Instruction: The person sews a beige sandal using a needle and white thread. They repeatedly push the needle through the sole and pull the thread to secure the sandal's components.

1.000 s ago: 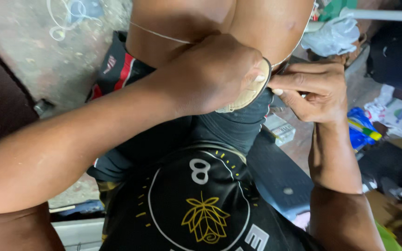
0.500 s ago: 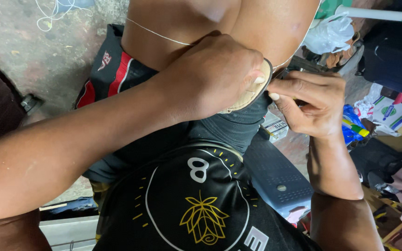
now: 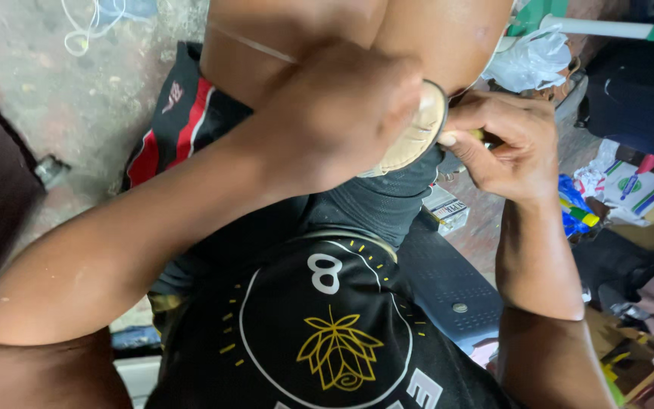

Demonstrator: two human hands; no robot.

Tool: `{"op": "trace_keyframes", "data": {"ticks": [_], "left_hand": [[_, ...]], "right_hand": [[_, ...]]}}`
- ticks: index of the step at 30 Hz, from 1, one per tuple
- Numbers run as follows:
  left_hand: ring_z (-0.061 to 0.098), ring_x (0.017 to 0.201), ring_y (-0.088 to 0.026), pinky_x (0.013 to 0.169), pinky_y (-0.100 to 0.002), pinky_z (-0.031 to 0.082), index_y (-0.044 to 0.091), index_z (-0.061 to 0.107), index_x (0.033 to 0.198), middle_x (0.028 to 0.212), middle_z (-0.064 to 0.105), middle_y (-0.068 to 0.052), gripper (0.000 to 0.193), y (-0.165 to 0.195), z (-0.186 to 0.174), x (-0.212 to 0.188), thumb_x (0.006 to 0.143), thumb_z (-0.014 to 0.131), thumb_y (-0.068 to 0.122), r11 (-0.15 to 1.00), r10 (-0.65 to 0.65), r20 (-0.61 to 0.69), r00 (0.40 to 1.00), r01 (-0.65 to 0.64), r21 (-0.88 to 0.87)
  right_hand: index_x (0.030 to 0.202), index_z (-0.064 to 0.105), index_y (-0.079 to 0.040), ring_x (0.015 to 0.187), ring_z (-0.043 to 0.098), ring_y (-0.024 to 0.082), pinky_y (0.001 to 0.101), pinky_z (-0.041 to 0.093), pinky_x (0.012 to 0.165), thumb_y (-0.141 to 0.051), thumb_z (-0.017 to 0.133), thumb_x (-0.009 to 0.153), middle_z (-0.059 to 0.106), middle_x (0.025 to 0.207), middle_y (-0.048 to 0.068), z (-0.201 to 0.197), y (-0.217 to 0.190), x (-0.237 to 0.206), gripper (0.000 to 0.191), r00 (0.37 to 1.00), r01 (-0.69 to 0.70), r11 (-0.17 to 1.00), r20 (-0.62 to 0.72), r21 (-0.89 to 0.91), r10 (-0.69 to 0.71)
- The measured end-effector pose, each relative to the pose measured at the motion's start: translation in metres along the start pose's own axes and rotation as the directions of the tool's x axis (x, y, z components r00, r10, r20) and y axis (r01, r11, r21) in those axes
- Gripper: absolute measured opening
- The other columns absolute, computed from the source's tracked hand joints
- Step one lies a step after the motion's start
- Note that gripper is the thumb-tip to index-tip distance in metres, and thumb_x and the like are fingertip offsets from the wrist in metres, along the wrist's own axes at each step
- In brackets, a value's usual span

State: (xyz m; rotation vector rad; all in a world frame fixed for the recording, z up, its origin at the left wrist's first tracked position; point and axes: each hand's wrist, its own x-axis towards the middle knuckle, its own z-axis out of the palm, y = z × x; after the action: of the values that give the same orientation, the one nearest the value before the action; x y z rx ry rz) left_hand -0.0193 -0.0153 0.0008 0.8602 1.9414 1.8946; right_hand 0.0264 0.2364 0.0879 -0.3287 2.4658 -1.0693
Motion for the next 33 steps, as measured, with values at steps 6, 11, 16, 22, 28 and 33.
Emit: {"op": "trace_keyframes", "data": {"ticks": [6,11,16,22,28,33], "left_hand": [[0.067,0.096,-0.026,0.082,-0.036,0.052,0.002,0.050,0.120,0.106,0.061,-0.013,0.011,0.023,-0.053,-0.056,0.110,0.053,0.006,0.996,-0.087,-0.352,0.932,0.074,-0.049],[0.066,0.093,-0.031,0.079,-0.043,0.052,-0.002,0.060,0.117,0.106,0.062,-0.014,0.026,0.018,-0.017,-0.064,0.100,0.074,0.012,0.871,0.178,-0.346,0.921,0.016,0.491],[0.067,0.098,-0.022,0.074,-0.037,0.053,0.007,0.061,0.110,0.104,0.062,-0.006,0.019,0.021,0.016,-0.045,0.099,0.074,0.017,0.894,0.252,-0.207,0.945,-0.145,0.425],[0.064,0.089,-0.030,0.076,-0.044,0.052,0.007,0.058,0.103,0.093,0.061,-0.008,0.018,0.013,0.012,-0.045,0.104,0.073,0.016,0.937,0.233,-0.206,0.950,-0.162,0.310],[0.060,0.076,-0.029,0.066,-0.043,0.047,0.004,0.059,0.101,0.086,0.059,-0.013,0.013,0.007,-0.016,-0.075,0.107,0.065,0.014,0.811,-0.169,-0.429,0.887,0.372,0.451],[0.062,0.081,-0.027,0.074,-0.038,0.051,0.000,0.054,0.109,0.093,0.060,-0.012,0.020,0.006,-0.051,-0.093,0.110,0.060,0.019,0.644,-0.180,-0.630,0.755,0.575,0.505]], "right_hand": [[0.101,0.069,0.003,0.078,0.070,0.018,0.0261,0.052,0.071,0.002,0.073,0.103,0.071,0.087,0.013,-0.004,0.019,-0.011,0.004,0.999,0.036,0.999,0.012,0.028,-0.036],[0.101,0.070,0.003,0.076,0.070,0.018,0.0258,0.053,0.070,0.002,0.073,0.103,0.071,0.086,0.013,-0.002,0.028,-0.014,0.004,1.000,0.026,0.994,0.011,0.107,-0.027],[0.097,0.070,0.004,0.079,0.070,0.018,0.0263,0.054,0.073,0.001,0.073,0.104,0.072,0.087,0.014,-0.002,0.033,-0.017,0.008,0.998,0.050,0.992,0.020,0.118,-0.052],[0.099,0.070,0.005,0.077,0.070,0.018,0.0259,0.053,0.071,0.002,0.073,0.103,0.071,0.087,0.014,-0.003,0.037,-0.024,0.006,0.999,0.033,0.986,-0.013,0.166,-0.031],[0.099,0.070,0.004,0.078,0.070,0.018,0.0262,0.054,0.072,0.003,0.072,0.104,0.071,0.088,0.014,-0.007,0.038,-0.031,0.006,0.999,0.030,0.985,-0.017,0.171,-0.028],[0.099,0.070,0.004,0.079,0.071,0.019,0.0267,0.055,0.072,0.004,0.072,0.104,0.071,0.089,0.014,-0.013,0.039,-0.033,0.006,0.999,0.045,0.985,-0.027,0.167,-0.041]]}}
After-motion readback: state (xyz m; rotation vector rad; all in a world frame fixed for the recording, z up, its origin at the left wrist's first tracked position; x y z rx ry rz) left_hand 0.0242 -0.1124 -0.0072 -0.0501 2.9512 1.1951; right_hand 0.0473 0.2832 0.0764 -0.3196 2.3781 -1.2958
